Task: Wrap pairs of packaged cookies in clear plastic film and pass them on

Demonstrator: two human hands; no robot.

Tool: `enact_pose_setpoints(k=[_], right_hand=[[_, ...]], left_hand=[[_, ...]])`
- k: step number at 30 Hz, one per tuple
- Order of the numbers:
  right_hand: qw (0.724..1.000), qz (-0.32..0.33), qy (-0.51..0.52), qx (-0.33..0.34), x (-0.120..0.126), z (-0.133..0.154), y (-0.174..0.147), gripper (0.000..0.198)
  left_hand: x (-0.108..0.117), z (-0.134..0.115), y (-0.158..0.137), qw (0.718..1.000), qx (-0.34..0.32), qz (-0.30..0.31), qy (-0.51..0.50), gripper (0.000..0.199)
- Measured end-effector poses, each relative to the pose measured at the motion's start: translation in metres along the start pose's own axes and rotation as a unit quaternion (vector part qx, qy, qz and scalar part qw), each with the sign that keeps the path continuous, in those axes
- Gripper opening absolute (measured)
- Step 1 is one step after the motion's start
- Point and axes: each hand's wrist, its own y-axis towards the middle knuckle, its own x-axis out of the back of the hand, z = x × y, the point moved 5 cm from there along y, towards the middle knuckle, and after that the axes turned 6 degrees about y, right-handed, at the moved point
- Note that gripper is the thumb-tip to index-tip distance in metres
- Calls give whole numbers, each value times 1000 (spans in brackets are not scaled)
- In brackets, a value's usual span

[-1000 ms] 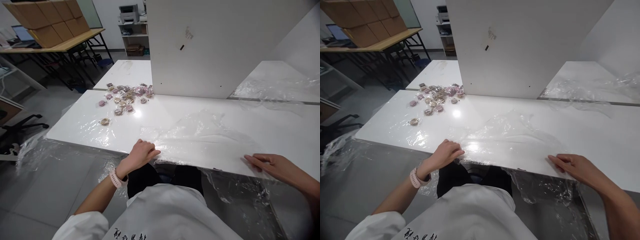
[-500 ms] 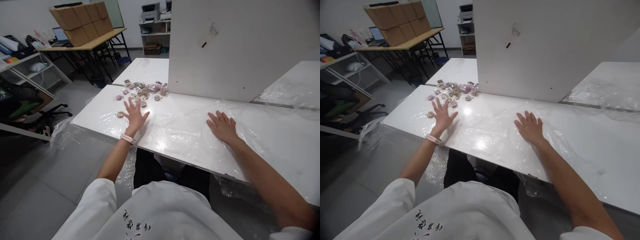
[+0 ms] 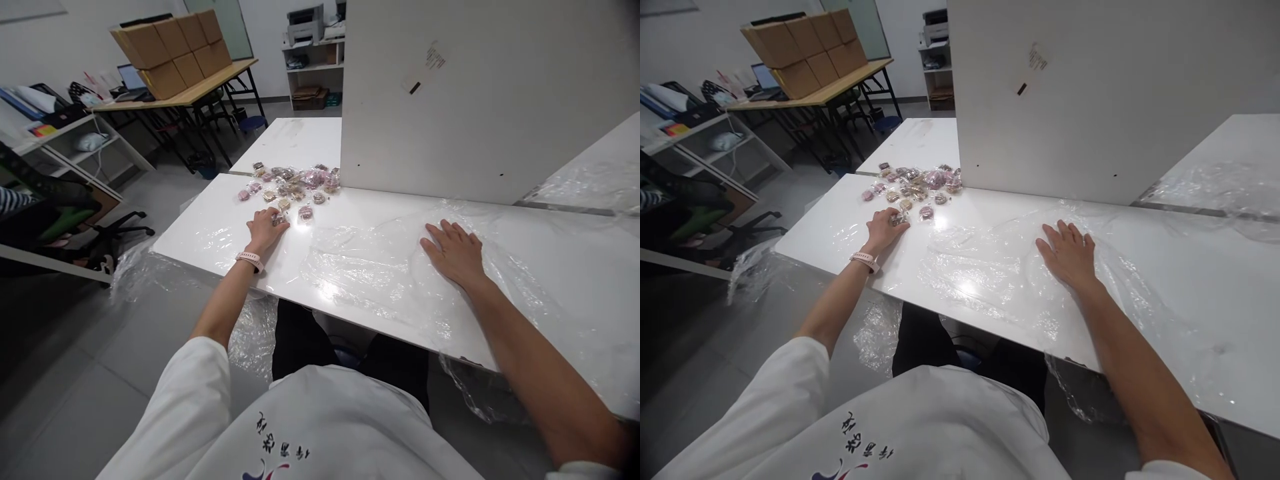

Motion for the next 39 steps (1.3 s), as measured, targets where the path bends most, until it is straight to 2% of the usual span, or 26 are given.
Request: enact_pose_setpoints(k=[2,4,6,7,9,11,13,16,17,19,21,23,25,27,28,29,30,31,32,33,34,35,37,38,39], right_hand=[[1000,-4,-1,3,0,-1,1,62],[1000,-2,2,8,0,0,1,63],[1000,0,9,10,1,1,1,63],[1000,2,12,10,2,2,1,63],[1000,6,18,11,3,2,0,65],[1000,7,24,12,3,3,-1,66],[1000,3,28,9,2,2,-1,65],[999,-5,39,7,0,3,3,59],[999,-5,47,6,0,4,5,58],[997,5,73,-1,6,4,7,56],[991,25,132,-8,22,2,3,57],[979,17,200,-15,51,-3,-14,58],[972,-51,227,-32,90,-12,-49,57],[959,-186,200,-77,124,-26,-103,51],[936,-279,183,-115,136,-34,-137,47],[898,-372,161,-171,141,-42,-174,44],[839,-467,135,-244,139,-50,-213,42],[773,-534,111,-322,130,-55,-251,41],[719,-563,108,-393,113,-59,-283,41],[686,-552,138,-454,92,-63,-307,42],[679,-501,198,-499,69,-66,-321,45],[690,-424,276,-518,46,-69,-328,52],[725,-243,429,-481,11,-63,-324,69],[737,-172,481,-443,5,-58,-319,72],[743,-133,510,-412,6,-53,-315,68]], left_hand=[[6,4,-3,999,18,-23,-14,29],[15,8,-6,996,66,-28,-46,31],[27,1,-11,991,98,-27,-88,33],[34,-10,-15,989,94,-30,-110,34],[45,-49,-28,988,37,-31,-150,36],[43,-105,-51,978,-48,32,-198,35],[25,-169,-85,959,-142,121,-212,35],[-25,-253,-145,902,-313,224,-195,29],[-44,-273,-161,884,-362,235,-180,29],[-83,-297,-187,857,-432,255,-113,33],[-112,-304,-200,837,-476,268,-41,40],[-122,-296,-204,830,-492,264,4,57],[-116,-279,-203,833,-492,253,14,76],[-102,-260,-205,838,-485,249,12,89],[-96,-251,-207,840,-481,249,12,92],[-91,-245,-210,843,-478,248,12,95],[-87,-240,-214,844,-476,246,12,97],[-86,-238,-219,844,-478,243,11,100],[-87,-239,-224,842,-483,239,9,103],[-90,-241,-229,838,-492,238,6,106],[-94,-245,-234,831,-502,238,4,109],[-99,-248,-238,824,-513,241,4,112],[-108,-253,-244,808,-536,245,16,115],[-112,-254,-245,801,-545,245,27,116],[-113,-254,-246,797,-552,242,38,115]])
